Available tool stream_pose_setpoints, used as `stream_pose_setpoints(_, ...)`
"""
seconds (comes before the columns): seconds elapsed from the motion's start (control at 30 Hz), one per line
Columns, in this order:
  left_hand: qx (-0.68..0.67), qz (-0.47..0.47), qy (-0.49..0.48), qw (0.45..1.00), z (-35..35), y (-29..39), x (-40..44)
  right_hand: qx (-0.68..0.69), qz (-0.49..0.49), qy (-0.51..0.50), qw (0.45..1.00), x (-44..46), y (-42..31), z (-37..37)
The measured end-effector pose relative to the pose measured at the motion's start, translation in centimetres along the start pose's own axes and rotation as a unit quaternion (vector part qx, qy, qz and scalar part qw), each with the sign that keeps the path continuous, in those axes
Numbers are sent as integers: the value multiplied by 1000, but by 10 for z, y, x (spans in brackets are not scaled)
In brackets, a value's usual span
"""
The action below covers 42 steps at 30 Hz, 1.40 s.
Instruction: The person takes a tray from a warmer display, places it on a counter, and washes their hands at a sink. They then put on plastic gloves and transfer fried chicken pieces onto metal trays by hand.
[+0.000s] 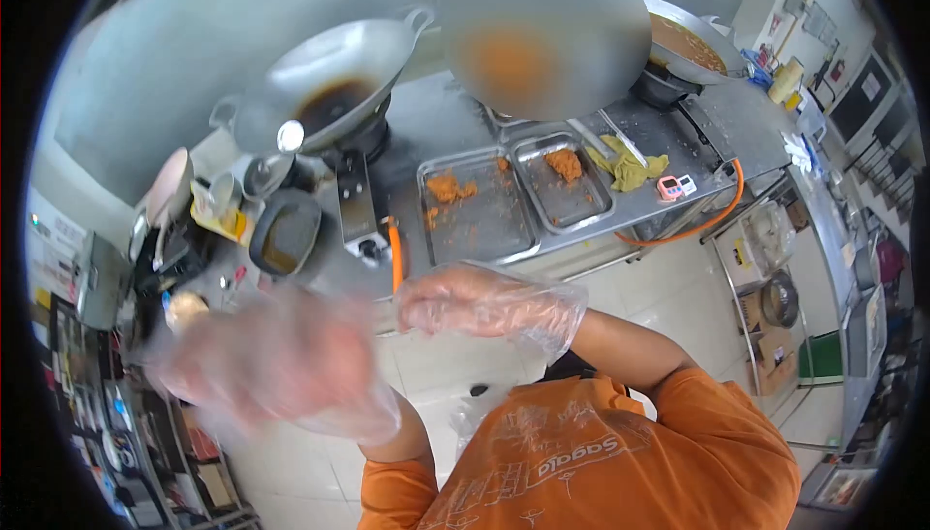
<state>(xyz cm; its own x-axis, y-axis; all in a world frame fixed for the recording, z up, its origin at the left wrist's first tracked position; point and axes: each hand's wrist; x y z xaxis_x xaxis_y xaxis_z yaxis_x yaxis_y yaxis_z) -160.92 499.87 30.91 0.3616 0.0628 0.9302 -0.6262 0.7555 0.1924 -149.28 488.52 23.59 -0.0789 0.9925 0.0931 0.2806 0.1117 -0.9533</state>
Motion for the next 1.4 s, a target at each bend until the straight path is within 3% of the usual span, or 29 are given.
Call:
stream_pose_setpoints(0.07, -59, -99, -88, 989, -10, -49, 6, 214, -18, 28, 976, -9, 15, -22)
stream_pose_setpoints(0.17, -99, -187, -185, 960, -39, -138, 25, 318, -101, -33, 942, -27, 38, -60)
stream_pose_setpoints(0.23, -133, -217, -172, 952, -50, -182, 32, 350, -147, -40, 924, -44, 46, -97)
stream_pose_setpoints(0.3, -68, -307, -66, 947, -86, -182, -64, 346, -180, -19, 921, -72, 54, -134)
stream_pose_setpoints(0.33, -49, -342, -14, 938, -99, -190, -72, 343, -195, -10, 919, -84, 57, -153)
stream_pose_setpoints(0.43, -39, -416, 134, 899, -124, -239, -43, 534, 41, 118, 836, -125, 53, -193)
stream_pose_setpoints(0.53, -61, -401, 161, 900, -143, -292, -17, 429, 179, 198, 863, -130, 63, -232)
stream_pose_setpoints(0.67, -100, -337, 99, 931, -176, -315, 1, 383, 105, 32, 917, -102, 143, -238)
stream_pose_setpoints(0.83, -104, -164, -23, 981, -223, -239, 21, 260, 231, -111, 931, -76, 165, -251)
stream_pose_setpoints(0.87, -75, -139, -3, 987, -230, -213, 15, 219, 237, -112, 940, -66, 169, -260)
stream_pose_setpoints(0.9, 4, -141, 81, 987, -233, -184, 2, 178, 242, -113, 947, -56, 173, -269)
stream_pose_setpoints(0.93, 80, -146, 164, 972, -234, -156, -11, 121, 226, -73, 964, -42, 171, -300)
stream_pose_setpoints(0.97, 198, -202, 315, 906, -228, -126, -29, 59, 204, -28, 977, -28, 163, -327)
stream_pose_setpoints(1.0, 306, -251, 450, 801, -223, -104, -47, 41, 265, 71, 961, -15, 143, -344)
stream_pose_setpoints(1.1, 507, -313, 647, 476, -243, -84, -100, -12, 202, 179, 963, 20, 196, -418)
stream_pose_setpoints(1.2, 460, -324, 729, 390, -256, -83, -146, -117, 231, 277, 926, 57, 248, -479)
stream_pose_setpoints(1.23, 451, -343, 727, 389, -263, -84, -157, -196, 236, 289, 907, 68, 265, -495)
stream_pose_setpoints(1.33, 501, -388, 645, 428, -292, -98, -183, -409, 218, 308, 831, 102, 318, -533)
stream_pose_setpoints(1.37, 511, -418, 625, 416, -299, -107, -170, -466, 197, 306, 806, 111, 335, -542)
stream_pose_setpoints(1.4, 593, -435, 548, 399, -308, -117, -163, -522, 174, 301, 779, 114, 343, -544)
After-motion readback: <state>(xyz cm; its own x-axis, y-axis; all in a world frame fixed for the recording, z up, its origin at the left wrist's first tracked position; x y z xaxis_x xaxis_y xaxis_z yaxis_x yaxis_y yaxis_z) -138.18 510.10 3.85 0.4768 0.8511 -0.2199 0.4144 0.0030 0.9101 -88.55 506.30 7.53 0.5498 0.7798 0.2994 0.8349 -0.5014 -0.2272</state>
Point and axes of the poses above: each hand's wrist, its own x-axis towards the middle knuckle, its own z-axis out of the palm, y = z × x, and after that the axes turned 6 degrees about -x, right-handed
